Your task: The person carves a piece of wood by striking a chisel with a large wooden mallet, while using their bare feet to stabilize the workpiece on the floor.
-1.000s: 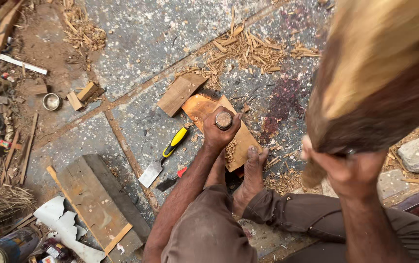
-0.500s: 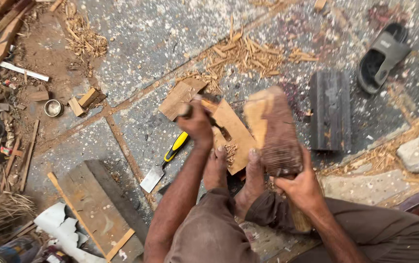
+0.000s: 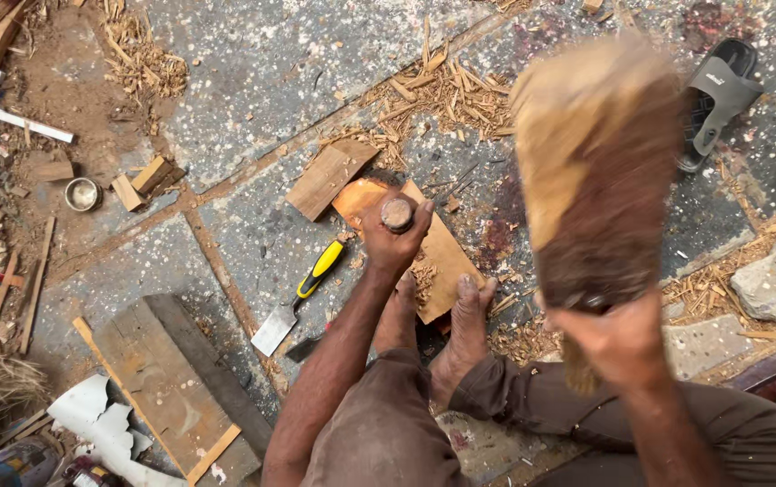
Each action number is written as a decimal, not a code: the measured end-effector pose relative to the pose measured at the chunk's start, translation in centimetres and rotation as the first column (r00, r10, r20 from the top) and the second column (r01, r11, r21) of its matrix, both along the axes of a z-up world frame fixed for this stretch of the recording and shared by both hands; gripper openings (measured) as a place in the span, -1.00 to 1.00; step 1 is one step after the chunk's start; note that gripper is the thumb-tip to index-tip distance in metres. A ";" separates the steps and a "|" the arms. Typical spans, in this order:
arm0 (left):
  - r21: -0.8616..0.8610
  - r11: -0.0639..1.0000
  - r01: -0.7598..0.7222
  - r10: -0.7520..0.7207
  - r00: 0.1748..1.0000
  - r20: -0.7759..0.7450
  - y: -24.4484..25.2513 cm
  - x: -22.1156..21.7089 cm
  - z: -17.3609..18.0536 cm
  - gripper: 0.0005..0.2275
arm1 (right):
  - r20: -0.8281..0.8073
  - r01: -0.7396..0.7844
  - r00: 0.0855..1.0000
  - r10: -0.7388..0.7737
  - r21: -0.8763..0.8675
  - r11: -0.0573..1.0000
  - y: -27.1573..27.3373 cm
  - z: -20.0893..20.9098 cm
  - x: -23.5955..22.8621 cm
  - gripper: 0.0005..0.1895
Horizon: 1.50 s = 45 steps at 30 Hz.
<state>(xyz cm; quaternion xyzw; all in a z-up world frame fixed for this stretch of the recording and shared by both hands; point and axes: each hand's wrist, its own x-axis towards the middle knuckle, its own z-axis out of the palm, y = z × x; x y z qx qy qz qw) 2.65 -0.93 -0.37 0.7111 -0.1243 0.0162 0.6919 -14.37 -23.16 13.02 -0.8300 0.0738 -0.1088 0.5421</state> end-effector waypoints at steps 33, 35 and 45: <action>-0.218 0.968 -0.126 0.061 0.958 -0.280 0.6 0.9 1.9 -0.82 | -0.775 0.531 0.627 0.082 0.502 0.682 -0.6 -23.1 -8.0 -0.79; -0.253 0.964 -0.078 0.033 0.983 -0.179 1.2 1.0 3.5 -0.82 | -0.789 0.531 0.610 0.079 0.480 0.698 -0.5 -22.7 -6.7 -0.85; -0.020 0.999 -0.024 0.025 0.998 0.055 0.6 1.1 1.1 -0.82 | -0.776 0.522 0.629 0.051 0.470 0.712 0.8 -18.7 -4.4 -0.62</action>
